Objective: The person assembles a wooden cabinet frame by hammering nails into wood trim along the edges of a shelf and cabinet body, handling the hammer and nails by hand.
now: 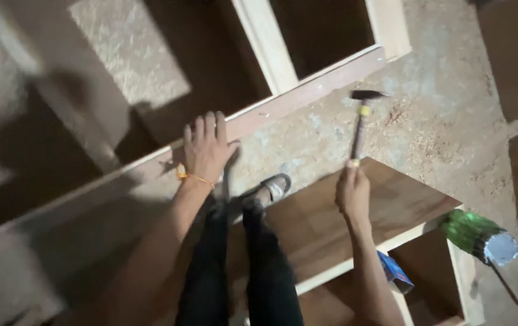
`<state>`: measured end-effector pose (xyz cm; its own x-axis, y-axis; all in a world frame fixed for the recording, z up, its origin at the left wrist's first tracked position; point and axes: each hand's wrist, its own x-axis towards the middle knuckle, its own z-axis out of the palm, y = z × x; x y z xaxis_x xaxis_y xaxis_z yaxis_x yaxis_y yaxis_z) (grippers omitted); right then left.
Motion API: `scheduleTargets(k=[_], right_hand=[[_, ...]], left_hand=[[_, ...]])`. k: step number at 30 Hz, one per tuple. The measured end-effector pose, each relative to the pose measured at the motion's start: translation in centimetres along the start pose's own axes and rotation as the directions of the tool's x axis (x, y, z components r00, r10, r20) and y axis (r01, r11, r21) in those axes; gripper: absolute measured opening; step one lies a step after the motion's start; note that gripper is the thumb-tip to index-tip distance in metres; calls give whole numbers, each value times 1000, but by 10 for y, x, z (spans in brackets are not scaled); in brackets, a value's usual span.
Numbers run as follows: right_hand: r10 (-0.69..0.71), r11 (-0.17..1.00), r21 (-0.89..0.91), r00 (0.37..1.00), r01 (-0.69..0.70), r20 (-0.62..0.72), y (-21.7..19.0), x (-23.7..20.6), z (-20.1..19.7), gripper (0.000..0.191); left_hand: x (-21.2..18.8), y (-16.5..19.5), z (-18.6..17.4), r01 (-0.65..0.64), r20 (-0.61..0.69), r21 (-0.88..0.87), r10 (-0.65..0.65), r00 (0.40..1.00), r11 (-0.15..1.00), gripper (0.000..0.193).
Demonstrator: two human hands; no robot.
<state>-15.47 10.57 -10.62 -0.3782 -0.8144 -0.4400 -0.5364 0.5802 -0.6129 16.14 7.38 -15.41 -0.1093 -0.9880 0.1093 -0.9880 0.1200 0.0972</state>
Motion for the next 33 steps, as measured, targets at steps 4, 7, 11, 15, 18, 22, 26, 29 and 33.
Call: scheduleTargets(k=[4, 7, 11, 15, 18, 22, 26, 29, 33], right_hand=[[181, 957, 213, 979, -198, 99, 36, -28, -7, 45], [315, 926, 151, 929, -345, 193, 51, -56, -12, 45], [338, 915, 133, 905, -380, 260, 46, -88, 1, 43], [379, 893, 120, 867, -434, 323, 24, -98, 21, 41], [358, 895, 127, 859, -427, 365, 11, -95, 31, 35], [284, 940, 83, 896, -330, 340, 0, -90, 35, 32], [142, 923, 279, 910, -264, 390, -1, -92, 27, 30], [-19, 938, 333, 944, -98, 330, 1, -94, 22, 27], [-157, 943, 329, 938, 49, 309, 6, -86, 29, 21]], left_hand=[[-26, -16, -15, -15, 12, -70, 16, 1000, 997, 66], [-27, -14, -10, 3, -30, -102, -6, 1000, 995, 57], [-19, -9, -7, -4, -107, -83, -5, 994, 997, 56], [-16, -6, -12, 4, -17, -19, -4, 1000, 1000, 62], [-13, -1, -14, 17, -5, -14, -17, 1000, 1000, 63], [-16, 3, -2, 159, 106, 90, -168, 980, 983, 76], [-32, -3, 14, 88, -119, -96, -99, 988, 992, 60], [-42, -8, 23, 96, -187, -168, -127, 974, 981, 55], [-47, -8, 26, 107, -290, -152, -148, 946, 983, 52]])
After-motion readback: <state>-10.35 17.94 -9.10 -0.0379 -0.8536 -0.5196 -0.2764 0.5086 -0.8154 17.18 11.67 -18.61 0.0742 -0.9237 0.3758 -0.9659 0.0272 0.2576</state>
